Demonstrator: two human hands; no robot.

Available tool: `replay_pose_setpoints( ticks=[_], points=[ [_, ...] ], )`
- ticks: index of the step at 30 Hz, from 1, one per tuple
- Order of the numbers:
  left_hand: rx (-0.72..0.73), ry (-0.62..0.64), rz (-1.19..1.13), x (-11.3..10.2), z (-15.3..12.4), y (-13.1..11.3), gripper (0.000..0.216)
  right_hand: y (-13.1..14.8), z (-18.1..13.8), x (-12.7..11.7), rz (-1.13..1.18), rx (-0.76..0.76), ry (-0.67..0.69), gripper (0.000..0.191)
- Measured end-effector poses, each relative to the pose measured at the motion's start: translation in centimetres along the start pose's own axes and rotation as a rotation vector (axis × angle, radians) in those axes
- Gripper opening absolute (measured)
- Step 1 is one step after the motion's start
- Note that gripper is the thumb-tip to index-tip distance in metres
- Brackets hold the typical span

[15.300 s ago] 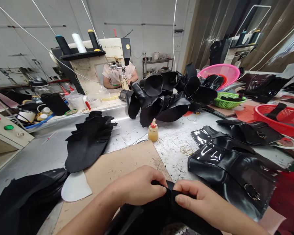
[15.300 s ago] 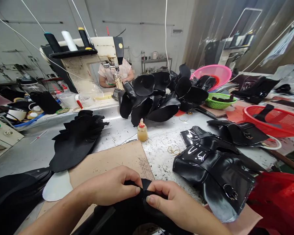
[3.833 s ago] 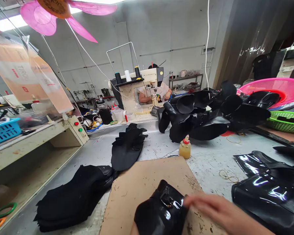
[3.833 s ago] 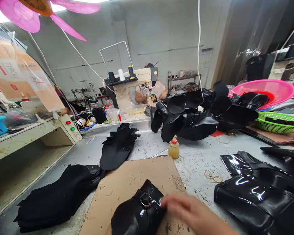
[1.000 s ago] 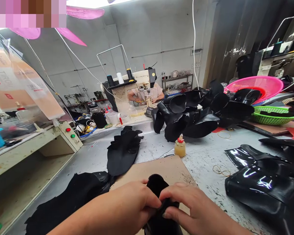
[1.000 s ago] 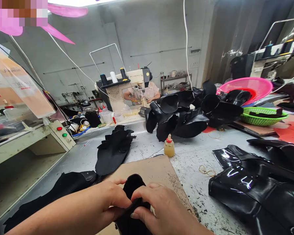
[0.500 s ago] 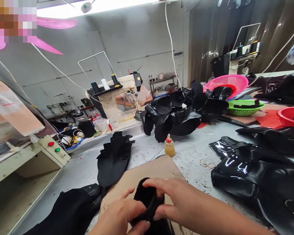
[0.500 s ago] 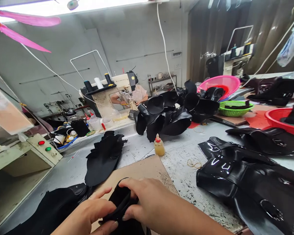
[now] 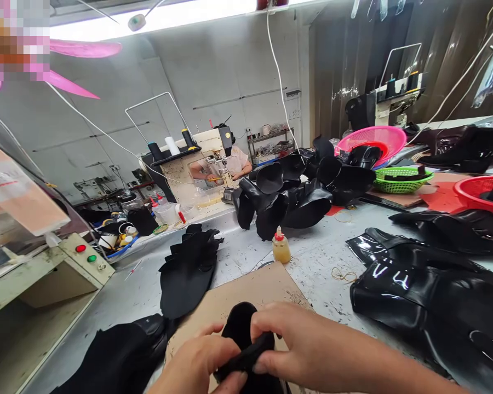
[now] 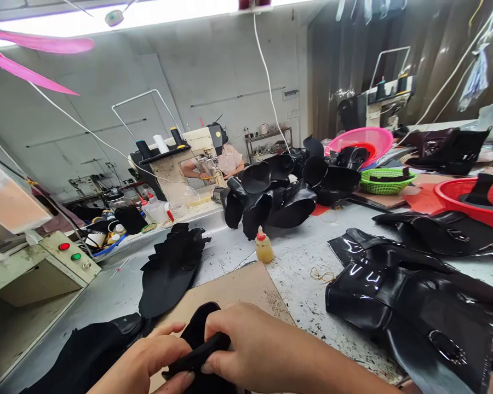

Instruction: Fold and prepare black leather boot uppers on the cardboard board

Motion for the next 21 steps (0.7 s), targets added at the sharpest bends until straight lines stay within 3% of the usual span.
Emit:
replay_pose_setpoints(
  ticks=[5, 9, 14, 21],
  points=[
    [-0.114, -0.091, -0.211, -0.7, 0.1, 1.1, 0.016, -1.8, 0.2, 0.0, 0.019, 0.047, 0.033, 0.004],
    [-0.248, -0.047, -0.260, -0.9, 0.0, 1.4, 0.030, -3.0, 0.1, 0.1, 0.039, 0.052, 0.047, 0.002],
    [-0.223, -0.056, -0.323, -0.8, 0.1, 1.3, 0.032, -3.8, -0.1, 0.6, -0.008, 0.073, 0.077, 0.008],
    [-0.150, -0.018, -0.452, 0.2, -0.5, 0.6, 0.012, -2.9, -0.1, 0.9, -0.030, 0.120, 0.084, 0.005]
  ],
)
Point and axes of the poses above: each hand's wrist, its own z-axis towards the middle knuckle, its own x-axis out of the palm, y = z × x, the point moved 9 cm from there along z, towards the middle knuckle, and after that the axes turned 4 degrees about -z, right-handed, at the moved point
